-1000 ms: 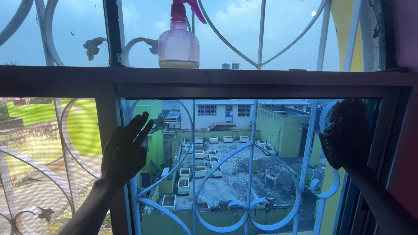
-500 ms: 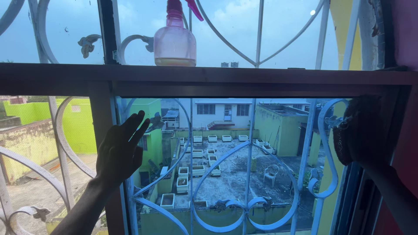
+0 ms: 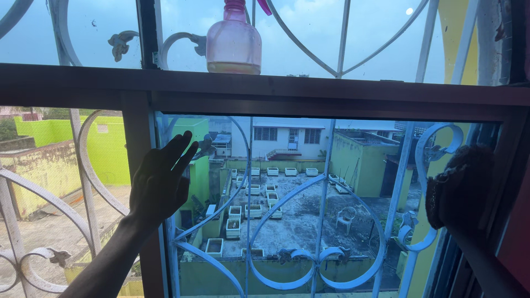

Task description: The person cleans a window pane using a dark cloth, wiping the glass surface in vertical and horizontal motions. A pink spray bottle sits on the window sill, and the person occasionally adjusts their grip on the cloth while cleaning different sections of the glass.

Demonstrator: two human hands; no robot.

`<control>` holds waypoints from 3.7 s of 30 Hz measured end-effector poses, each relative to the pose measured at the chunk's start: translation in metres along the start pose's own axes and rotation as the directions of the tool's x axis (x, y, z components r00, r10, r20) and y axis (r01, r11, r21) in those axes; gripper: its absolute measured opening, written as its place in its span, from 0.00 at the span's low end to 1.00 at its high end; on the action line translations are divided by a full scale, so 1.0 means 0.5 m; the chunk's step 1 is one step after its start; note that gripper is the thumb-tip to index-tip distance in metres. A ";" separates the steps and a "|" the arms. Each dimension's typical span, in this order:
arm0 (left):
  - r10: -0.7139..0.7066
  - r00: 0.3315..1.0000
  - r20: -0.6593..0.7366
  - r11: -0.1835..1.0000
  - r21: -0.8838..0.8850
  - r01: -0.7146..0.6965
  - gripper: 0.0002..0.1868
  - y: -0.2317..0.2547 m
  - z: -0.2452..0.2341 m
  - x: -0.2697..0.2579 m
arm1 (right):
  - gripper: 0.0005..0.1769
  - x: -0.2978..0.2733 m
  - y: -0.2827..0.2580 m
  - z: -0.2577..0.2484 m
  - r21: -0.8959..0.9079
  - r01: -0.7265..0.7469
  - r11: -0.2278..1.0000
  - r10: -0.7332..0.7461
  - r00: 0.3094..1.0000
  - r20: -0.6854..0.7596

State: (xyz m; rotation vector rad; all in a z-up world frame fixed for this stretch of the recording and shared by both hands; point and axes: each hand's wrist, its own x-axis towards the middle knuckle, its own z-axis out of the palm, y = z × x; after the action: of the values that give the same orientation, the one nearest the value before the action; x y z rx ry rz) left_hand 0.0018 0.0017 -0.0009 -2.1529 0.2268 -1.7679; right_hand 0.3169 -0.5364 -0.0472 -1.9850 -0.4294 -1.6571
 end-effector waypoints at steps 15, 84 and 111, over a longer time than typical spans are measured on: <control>0.003 1.000 0.012 0.999 0.039 -0.003 0.37 0.001 0.006 -0.004 | 0.34 -0.043 -0.068 0.019 0.037 -0.061 0.997 0.063 0.995 -0.071; -0.019 0.997 0.075 0.998 0.067 0.014 0.42 -0.009 0.031 -0.016 | 0.36 -0.298 -0.900 0.096 0.562 0.325 0.761 -0.374 0.927 -0.029; -0.006 0.998 0.064 0.996 0.086 0.000 0.40 -0.006 0.016 -0.008 | 0.26 -0.304 -0.795 0.088 0.533 0.354 0.769 -0.546 0.797 0.259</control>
State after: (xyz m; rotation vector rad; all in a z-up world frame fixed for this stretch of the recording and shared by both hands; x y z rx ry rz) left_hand 0.0084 0.0073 -0.0048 -2.1456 0.1290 -1.6759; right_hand 0.1048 -0.1740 -0.1278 -1.9211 -1.4358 -1.2051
